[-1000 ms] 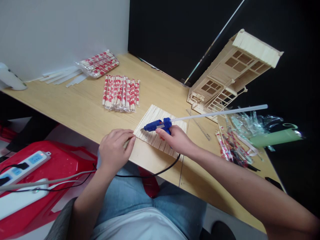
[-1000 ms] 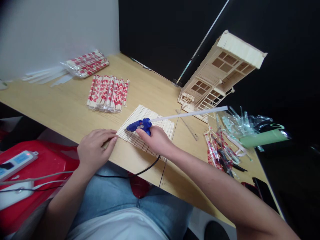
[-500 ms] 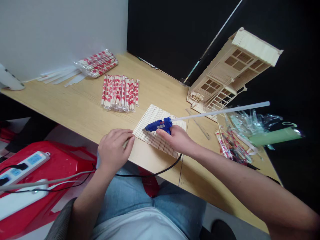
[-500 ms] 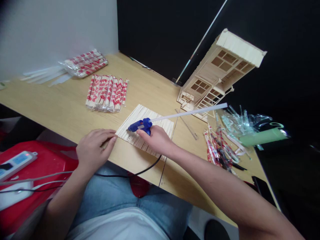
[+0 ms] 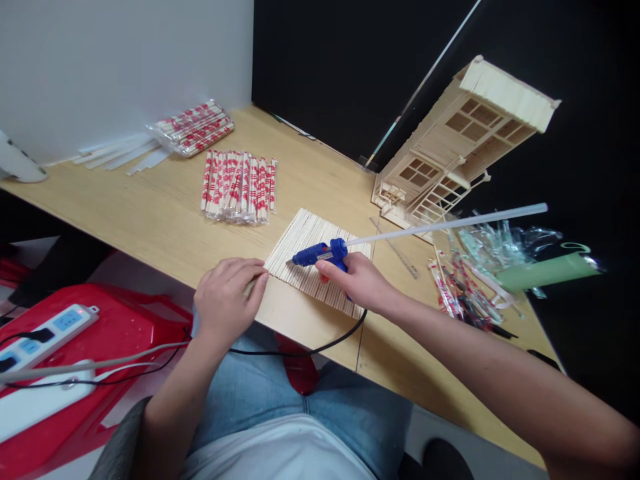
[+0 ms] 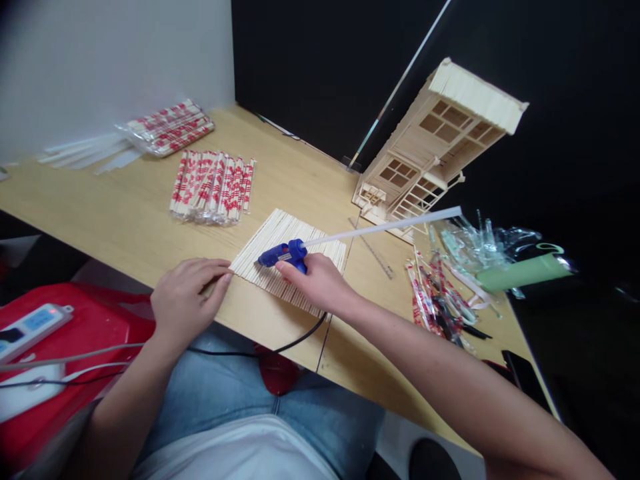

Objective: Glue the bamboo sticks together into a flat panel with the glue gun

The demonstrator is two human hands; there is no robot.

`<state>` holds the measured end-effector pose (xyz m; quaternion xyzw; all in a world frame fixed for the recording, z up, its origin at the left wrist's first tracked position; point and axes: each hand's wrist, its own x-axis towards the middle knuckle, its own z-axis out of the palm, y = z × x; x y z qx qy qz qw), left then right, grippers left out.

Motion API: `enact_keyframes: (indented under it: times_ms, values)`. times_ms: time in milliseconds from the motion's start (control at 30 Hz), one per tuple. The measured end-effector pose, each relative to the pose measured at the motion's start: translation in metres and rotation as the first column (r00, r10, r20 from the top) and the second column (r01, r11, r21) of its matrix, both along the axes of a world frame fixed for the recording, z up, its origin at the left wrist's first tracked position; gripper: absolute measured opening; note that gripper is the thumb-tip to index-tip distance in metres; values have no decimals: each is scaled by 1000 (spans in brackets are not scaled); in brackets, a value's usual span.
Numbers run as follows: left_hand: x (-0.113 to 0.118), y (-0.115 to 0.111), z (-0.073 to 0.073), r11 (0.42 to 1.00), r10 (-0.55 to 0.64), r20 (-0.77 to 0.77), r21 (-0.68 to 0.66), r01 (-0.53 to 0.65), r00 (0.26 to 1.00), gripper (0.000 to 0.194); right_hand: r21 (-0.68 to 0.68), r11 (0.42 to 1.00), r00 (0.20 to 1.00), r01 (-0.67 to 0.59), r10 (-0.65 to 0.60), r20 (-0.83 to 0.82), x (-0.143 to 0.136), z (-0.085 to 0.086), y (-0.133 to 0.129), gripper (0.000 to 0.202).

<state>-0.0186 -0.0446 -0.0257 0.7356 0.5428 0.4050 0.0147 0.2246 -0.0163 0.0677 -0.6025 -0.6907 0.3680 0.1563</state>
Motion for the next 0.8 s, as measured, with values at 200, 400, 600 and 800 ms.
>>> enact_keyframes:
  times_ms: [200,400,600,800]
  values:
    - [0,0,1,1000,-5,2,3,5,1000,15,37,999,1000,-15,14,25,1,-6,5,48]
    - [0,0,1,1000,-5,4,-1,5,1000,14,49,998,998,-49,46,49,3,-6,5,42]
    - [0,0,0,1000,-7,12,-10,7,1000,15,34,998,991,-47,42,126,1,1,1,40]
    - [0,0,1,1000,-9,8,-10,9,1000,16,20,1000,992,-20,17,126,6,0,-2,43]
